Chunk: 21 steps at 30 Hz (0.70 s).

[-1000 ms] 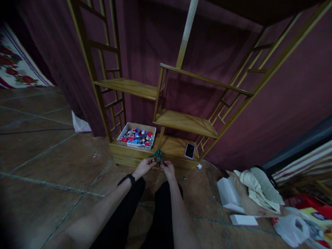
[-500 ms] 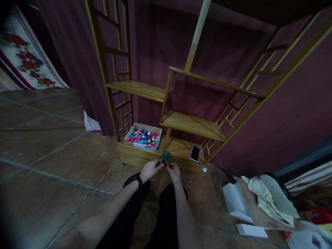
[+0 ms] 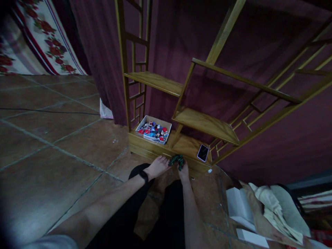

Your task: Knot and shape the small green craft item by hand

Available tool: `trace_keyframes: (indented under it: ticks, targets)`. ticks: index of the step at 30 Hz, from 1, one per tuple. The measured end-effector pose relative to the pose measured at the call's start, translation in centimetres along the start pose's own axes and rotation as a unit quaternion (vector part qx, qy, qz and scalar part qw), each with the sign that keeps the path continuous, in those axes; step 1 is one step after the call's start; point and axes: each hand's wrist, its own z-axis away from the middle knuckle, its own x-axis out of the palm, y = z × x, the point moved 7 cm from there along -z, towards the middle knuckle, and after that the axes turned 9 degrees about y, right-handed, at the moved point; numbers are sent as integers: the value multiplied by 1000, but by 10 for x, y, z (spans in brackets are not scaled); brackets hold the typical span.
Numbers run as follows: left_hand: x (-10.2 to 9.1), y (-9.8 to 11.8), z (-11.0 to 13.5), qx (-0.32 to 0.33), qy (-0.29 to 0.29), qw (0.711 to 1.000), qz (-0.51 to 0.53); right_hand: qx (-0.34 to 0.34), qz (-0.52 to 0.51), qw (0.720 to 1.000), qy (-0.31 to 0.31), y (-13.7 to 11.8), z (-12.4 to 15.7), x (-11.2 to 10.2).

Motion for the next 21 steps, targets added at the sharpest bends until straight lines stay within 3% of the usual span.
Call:
trace_keyframes:
  ticks: [9,15,21]
  targets:
    - [-9,3,7,42,-19,999,-3,26,-56,998,-2,-5,4,4]
    - [-8,3,6,42,-21,999,-5,32,-51,998,16,-10,3,2]
    - [-6,4,5,46,-19,999,-9,27,-31,999,-6,-4,2,0]
